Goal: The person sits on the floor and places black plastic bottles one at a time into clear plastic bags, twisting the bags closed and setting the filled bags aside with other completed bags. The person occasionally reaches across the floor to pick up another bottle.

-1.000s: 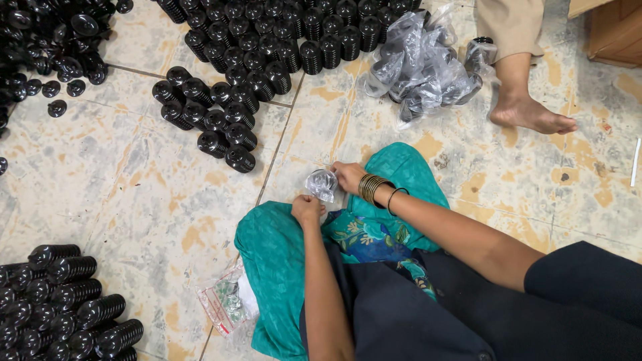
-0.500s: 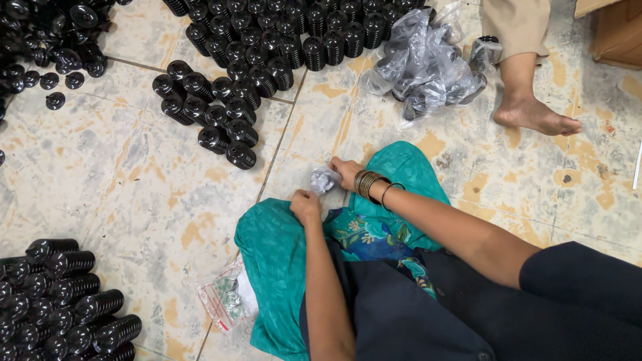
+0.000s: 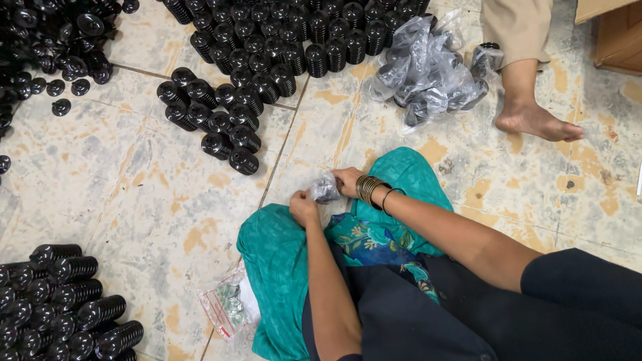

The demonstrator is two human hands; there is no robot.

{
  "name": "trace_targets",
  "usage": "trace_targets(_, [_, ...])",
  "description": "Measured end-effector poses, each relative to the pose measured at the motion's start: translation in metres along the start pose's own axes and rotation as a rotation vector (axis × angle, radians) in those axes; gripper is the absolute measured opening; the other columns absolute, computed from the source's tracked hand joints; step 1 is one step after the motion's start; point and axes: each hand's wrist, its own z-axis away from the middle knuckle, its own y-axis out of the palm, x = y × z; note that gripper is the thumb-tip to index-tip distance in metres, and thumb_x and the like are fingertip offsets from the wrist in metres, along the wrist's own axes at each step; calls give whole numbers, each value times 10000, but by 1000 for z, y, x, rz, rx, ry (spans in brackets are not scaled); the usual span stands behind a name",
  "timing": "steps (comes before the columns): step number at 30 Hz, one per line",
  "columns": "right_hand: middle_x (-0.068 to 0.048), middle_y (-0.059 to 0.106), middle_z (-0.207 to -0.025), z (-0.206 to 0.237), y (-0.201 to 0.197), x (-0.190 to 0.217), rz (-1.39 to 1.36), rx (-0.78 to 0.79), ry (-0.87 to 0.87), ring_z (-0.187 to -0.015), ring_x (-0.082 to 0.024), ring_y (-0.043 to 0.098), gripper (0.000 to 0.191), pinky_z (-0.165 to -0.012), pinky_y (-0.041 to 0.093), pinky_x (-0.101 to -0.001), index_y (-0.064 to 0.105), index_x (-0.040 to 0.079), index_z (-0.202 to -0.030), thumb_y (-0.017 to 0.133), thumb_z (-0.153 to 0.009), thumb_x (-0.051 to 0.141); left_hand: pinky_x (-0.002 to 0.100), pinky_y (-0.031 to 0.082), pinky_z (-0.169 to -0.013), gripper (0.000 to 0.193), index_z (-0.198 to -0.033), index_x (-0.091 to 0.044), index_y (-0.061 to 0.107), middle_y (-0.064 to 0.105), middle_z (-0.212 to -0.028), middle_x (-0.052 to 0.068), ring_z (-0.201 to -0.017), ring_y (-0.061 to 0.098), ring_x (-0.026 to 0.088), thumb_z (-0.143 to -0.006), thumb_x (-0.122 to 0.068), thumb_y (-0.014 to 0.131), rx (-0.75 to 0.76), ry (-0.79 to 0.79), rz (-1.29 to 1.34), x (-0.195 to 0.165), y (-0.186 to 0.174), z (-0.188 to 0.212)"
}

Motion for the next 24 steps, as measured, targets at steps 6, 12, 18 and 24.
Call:
trace_targets(6, [-253,687,-1010,0,8,0,41,-110,186,-992,-454,657,357,-861,519,-514,523,26,-1182,651,-871,147,477,595,-706,326,-900,-106,777,756,-922,176,-820,745,365,-920,-413,668,-17,91,-470,3,11,0])
trace_targets(12, [-218,603,-1238,5,7,-6,-157,-510,-180,-1208,-388,583,420,-1075,491,-450,565,58,-1265,543,-845,58,451,604,-702,384,-928,-139,779,776,-949,118,-842,770,305,-912,-501,651,69,186,-728,23,25,4])
trace_targets(18, [-129,499,-1436,25,-1,7,191,-164,-514,-1314,-354,508,594,-1049,409,-532,589,183,-1324,769,-762,248,511,592,-826,474,-1014,-152,785,751,-1092,128,-1018,732,371,-1000,-547,522,440,225,-757,23,25,11])
trace_targets(24, [-28,517,-1540,-20,-72,-18,518,-362,-284,-1388,-279,485,542,-1083,389,-500,602,296,-1280,792,-782,200,466,580,-786,363,-1049,-95,703,753,-986,149,-914,727,361,-886,-419,698,470,599,-346,41,-46,41])
